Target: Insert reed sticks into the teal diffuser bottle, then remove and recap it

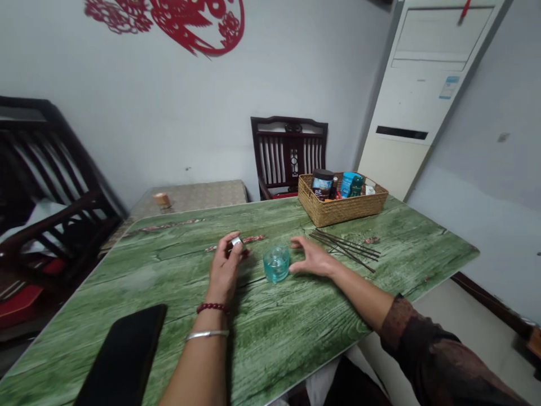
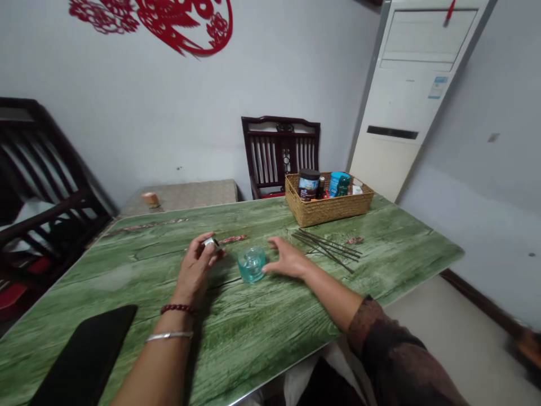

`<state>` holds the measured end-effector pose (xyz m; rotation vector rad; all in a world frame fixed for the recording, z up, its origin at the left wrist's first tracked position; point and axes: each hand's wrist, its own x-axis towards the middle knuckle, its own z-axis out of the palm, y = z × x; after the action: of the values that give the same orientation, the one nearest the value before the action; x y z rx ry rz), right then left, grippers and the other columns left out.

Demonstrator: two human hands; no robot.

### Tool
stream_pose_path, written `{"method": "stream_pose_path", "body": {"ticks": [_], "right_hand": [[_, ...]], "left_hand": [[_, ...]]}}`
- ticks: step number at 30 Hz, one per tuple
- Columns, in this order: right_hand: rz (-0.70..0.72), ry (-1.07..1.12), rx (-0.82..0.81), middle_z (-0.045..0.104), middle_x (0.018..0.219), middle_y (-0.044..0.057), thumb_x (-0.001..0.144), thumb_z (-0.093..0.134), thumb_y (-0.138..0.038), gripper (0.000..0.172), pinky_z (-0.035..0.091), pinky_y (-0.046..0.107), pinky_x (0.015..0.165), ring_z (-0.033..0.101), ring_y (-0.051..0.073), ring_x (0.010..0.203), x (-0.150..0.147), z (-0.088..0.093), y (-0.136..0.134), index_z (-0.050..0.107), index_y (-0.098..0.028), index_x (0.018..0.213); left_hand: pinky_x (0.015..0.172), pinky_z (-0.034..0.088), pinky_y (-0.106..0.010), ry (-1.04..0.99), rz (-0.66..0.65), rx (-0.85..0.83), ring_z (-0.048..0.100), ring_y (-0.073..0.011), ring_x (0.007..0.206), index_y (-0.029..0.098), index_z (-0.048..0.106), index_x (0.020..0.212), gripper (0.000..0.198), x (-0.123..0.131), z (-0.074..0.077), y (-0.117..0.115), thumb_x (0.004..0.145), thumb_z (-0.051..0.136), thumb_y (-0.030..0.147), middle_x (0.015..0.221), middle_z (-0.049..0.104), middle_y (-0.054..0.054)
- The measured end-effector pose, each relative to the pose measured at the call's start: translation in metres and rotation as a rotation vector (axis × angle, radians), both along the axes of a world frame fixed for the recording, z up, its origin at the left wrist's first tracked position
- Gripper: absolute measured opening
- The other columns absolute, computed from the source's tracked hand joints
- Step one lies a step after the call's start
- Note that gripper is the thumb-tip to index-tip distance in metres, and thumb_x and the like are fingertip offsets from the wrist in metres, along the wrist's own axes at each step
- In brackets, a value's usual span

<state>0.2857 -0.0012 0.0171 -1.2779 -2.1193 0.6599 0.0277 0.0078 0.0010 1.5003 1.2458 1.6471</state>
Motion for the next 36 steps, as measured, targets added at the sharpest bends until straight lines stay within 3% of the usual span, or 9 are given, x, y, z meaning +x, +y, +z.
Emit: {"method": "stream_pose_path", "body": {"ticks": [2,5,11,15,21,29,36], "right_hand": [[0.063,0.09,-0.121,0.061,0.131,0.011,0.059,0.091,-0.035,0.097,0.047,0.036,0.097,0.061,0.024,0.117,-0.023,-0.011,0.002,0.041,-0.018,0.141],[0.016,0.131,-0.124,0.063,0.128,0.011,0.06,0.089,-0.039,0.094,0.047,0.039,0.096,0.061,0.027,0.117,-0.043,-0.025,0.0,0.042,-0.019,0.139],[-0.008,0.146,-0.065,0.067,0.12,0.01,0.064,0.086,-0.041,0.083,0.048,0.04,0.091,0.064,0.029,0.11,-0.045,-0.029,-0.004,0.046,-0.021,0.134],[0.024,0.168,-0.044,0.067,0.119,0.01,0.064,0.087,-0.039,0.08,0.048,0.039,0.09,0.065,0.029,0.108,-0.045,-0.028,-0.002,0.047,-0.02,0.131],[0.042,0.224,-0.022,0.068,0.115,0.007,0.062,0.088,-0.035,0.08,0.048,0.037,0.088,0.066,0.027,0.105,-0.047,-0.034,0.001,0.048,-0.021,0.13],[0.036,0.204,-0.055,0.068,0.111,0.008,0.063,0.087,-0.039,0.08,0.048,0.036,0.083,0.066,0.028,0.102,-0.046,-0.031,0.001,0.049,-0.02,0.13],[0.044,0.228,-0.051,0.068,0.112,0.006,0.062,0.087,-0.037,0.08,0.047,0.035,0.081,0.066,0.026,0.1,-0.045,-0.031,0.0,0.05,-0.021,0.13]], "left_hand": [[0.093,0.053,-0.043,-0.212,-0.069,-0.012,0.066,-0.0192,0.092,0.027,0.053,0.116,0.042,0.013,0.004,-0.004,0.083,0.062,0.051,0.105,0.061,-0.003],[0.1,0.048,-0.039,-0.303,-0.12,-0.025,0.066,-0.0176,0.1,0.026,0.051,0.104,0.042,0.028,0.004,-0.009,0.075,0.075,0.043,0.105,0.064,-0.002],[0.097,0.05,-0.04,-0.112,-0.271,-0.042,0.065,-0.0215,0.106,0.024,0.048,0.094,0.043,0.041,-0.002,-0.012,0.07,0.08,0.039,0.11,0.067,-0.005],[0.096,0.05,-0.041,0.001,-0.291,-0.092,0.065,-0.0217,0.102,0.024,0.049,0.096,0.044,0.044,-0.001,-0.014,0.07,0.081,0.038,0.108,0.068,-0.005],[0.1,0.049,-0.043,0.189,-0.281,-0.078,0.062,-0.0259,0.115,0.025,0.053,0.116,0.048,0.041,0.005,-0.02,0.077,0.074,0.045,0.121,0.065,-0.008],[0.111,0.043,-0.045,0.25,-0.431,-0.08,0.052,-0.0279,0.131,0.027,0.053,0.132,0.048,0.035,0.007,-0.026,0.088,0.063,0.044,0.14,0.057,-0.009],[0.111,0.042,-0.047,0.342,-0.279,-0.079,0.051,-0.0296,0.132,0.026,0.057,0.127,0.044,0.036,0.006,-0.024,0.09,0.057,0.05,0.14,0.056,-0.008]]}}
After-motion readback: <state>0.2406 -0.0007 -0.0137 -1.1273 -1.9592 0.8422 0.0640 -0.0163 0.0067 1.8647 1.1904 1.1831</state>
